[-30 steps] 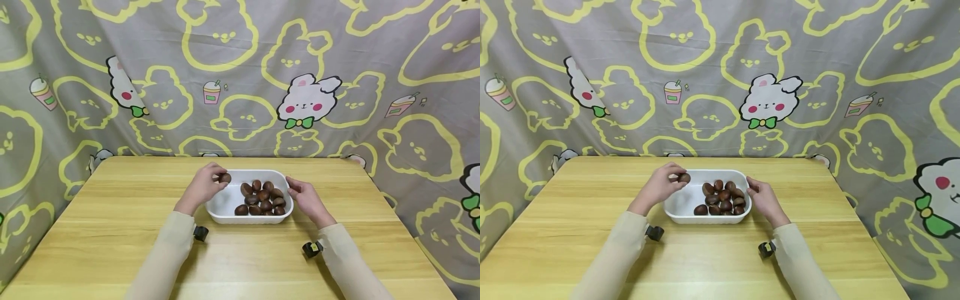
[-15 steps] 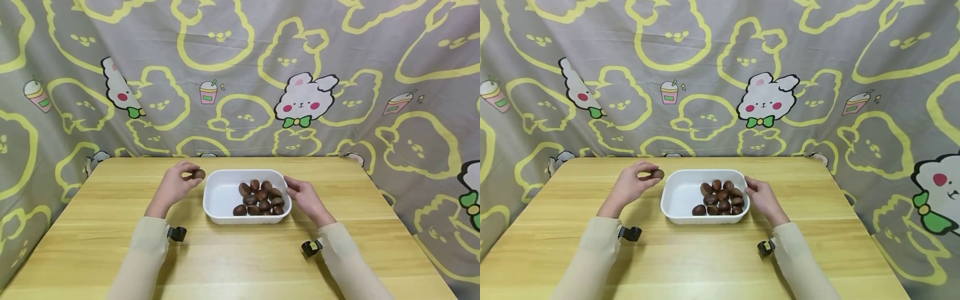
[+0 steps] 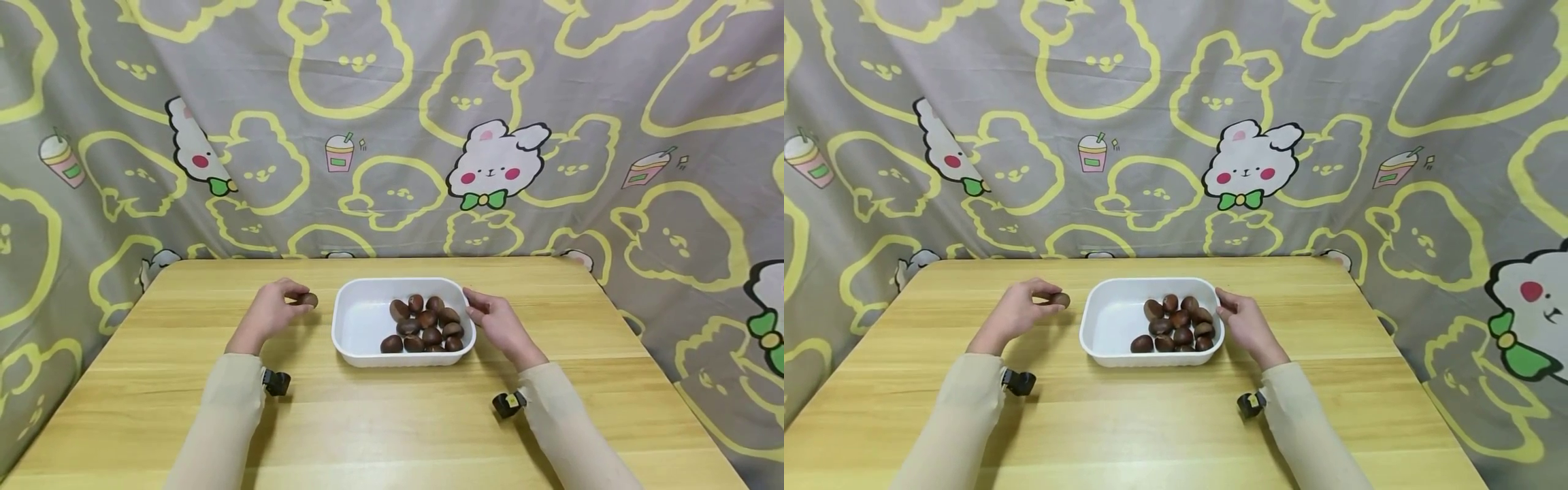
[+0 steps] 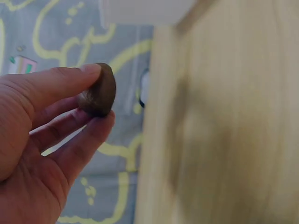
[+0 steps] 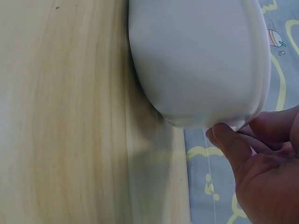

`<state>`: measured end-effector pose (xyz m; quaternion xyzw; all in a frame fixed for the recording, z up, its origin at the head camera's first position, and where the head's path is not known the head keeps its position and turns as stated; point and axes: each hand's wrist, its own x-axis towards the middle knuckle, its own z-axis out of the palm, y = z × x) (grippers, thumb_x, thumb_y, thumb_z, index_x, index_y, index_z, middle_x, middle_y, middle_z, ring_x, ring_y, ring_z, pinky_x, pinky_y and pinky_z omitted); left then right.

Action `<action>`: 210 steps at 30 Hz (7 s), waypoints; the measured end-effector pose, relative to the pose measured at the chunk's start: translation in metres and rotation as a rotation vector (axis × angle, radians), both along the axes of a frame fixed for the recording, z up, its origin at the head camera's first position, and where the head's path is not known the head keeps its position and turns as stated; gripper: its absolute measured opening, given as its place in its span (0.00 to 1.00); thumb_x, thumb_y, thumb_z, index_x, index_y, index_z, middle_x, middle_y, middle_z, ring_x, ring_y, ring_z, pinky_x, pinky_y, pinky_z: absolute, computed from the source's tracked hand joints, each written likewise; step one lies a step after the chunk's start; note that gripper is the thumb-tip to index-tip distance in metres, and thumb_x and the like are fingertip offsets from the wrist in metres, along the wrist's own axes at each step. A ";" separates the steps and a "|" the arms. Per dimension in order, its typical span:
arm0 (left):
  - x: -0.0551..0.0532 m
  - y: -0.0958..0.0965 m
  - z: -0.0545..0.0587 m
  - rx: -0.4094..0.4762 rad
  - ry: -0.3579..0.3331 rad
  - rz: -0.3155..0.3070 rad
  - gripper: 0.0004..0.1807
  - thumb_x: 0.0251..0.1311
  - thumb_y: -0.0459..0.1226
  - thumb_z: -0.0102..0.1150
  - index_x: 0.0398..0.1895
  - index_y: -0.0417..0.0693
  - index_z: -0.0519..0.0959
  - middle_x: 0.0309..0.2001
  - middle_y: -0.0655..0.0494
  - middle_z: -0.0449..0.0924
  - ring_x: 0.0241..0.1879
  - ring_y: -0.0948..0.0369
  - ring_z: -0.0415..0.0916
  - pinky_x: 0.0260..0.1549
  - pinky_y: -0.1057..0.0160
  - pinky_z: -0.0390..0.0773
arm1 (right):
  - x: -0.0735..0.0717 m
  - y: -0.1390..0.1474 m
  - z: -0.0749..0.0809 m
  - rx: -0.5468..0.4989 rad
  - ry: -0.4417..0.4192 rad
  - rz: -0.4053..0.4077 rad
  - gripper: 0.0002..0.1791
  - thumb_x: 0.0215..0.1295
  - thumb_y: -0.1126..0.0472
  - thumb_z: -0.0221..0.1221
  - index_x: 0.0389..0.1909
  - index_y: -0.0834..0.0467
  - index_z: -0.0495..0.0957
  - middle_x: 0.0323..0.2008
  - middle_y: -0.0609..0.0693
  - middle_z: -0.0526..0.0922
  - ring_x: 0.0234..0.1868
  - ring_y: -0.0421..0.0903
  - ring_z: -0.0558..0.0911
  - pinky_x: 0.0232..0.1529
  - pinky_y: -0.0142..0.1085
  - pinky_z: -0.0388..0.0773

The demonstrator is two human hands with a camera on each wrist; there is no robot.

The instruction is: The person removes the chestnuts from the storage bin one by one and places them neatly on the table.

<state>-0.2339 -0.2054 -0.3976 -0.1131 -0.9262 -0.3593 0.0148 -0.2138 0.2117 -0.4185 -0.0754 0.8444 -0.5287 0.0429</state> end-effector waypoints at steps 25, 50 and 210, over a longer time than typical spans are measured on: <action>-0.004 -0.007 -0.024 -0.151 -0.175 -0.018 0.16 0.55 0.30 0.69 0.46 0.31 0.82 0.43 0.44 0.77 0.43 0.49 0.75 0.46 0.49 0.75 | 0.003 0.005 -0.006 0.002 -0.026 0.002 0.26 0.73 0.68 0.52 0.69 0.67 0.63 0.67 0.63 0.66 0.67 0.58 0.66 0.65 0.50 0.62; 0.012 0.025 0.012 0.220 0.039 0.021 0.19 0.63 0.34 0.65 0.56 0.37 0.77 0.53 0.43 0.76 0.54 0.47 0.75 0.51 0.54 0.78 | -0.003 0.004 0.000 -0.016 -0.023 0.017 0.26 0.74 0.67 0.52 0.70 0.67 0.62 0.66 0.64 0.67 0.67 0.58 0.66 0.65 0.50 0.62; -0.001 -0.066 -0.014 -0.058 -0.251 -0.036 0.24 0.59 0.40 0.68 0.54 0.34 0.79 0.48 0.40 0.80 0.50 0.44 0.73 0.52 0.43 0.69 | -0.003 0.002 -0.001 -0.018 -0.035 0.000 0.25 0.74 0.67 0.52 0.70 0.65 0.63 0.66 0.62 0.68 0.66 0.56 0.67 0.65 0.48 0.63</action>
